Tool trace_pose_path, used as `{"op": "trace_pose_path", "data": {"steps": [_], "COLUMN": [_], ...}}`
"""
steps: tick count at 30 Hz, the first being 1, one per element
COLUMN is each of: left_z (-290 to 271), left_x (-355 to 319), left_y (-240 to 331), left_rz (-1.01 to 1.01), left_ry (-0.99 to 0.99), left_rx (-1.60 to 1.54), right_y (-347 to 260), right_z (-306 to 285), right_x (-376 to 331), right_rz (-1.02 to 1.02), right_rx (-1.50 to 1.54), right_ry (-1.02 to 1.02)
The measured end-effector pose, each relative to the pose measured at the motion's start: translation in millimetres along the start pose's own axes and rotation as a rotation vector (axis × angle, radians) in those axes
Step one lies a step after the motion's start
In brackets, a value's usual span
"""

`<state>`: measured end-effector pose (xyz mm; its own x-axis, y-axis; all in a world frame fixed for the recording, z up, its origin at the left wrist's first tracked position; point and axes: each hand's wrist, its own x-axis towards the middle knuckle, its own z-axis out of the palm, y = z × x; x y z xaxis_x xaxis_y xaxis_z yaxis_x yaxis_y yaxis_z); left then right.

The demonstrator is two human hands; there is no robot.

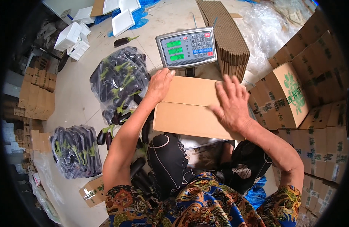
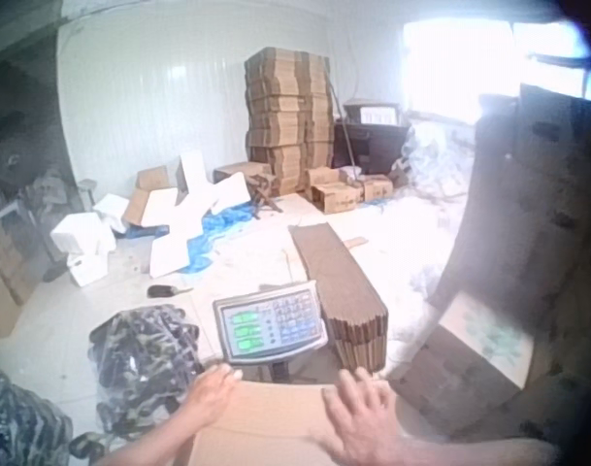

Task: The person seals cardboard boxes using a tape dispenser, sorts eggplants on the floor by hand, and inserts a plastic liner into an assembled box.

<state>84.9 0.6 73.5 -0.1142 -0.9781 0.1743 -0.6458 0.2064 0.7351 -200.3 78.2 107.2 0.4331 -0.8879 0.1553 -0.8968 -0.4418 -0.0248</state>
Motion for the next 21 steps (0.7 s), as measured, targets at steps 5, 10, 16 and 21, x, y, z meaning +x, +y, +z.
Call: {"op": "trace_pose_path", "data": {"steps": [5, 10, 16, 21], "left_z": [2, 18, 17, 7], "left_x": [0, 6, 5, 12], "left_y": [5, 4, 13, 2], "left_rz": [0.016, 0.029, 0.293, 0.416], "left_ry": [0.013, 0.009, -0.070, -0.126], "left_rx": [-0.003, 0.116, 0.327, 0.416], "right_y": [-46, -66, -65, -45], "right_z": [-15, -17, -23, -10], "right_x": [-15, -22, -21, -19], "right_rz": [-0.538, -0.713, -0.721, -0.700], "right_rx": [0.214, 0.310, 0.339, 0.415], "right_ry": [-0.178, -0.277, -0.251, -0.146]}}
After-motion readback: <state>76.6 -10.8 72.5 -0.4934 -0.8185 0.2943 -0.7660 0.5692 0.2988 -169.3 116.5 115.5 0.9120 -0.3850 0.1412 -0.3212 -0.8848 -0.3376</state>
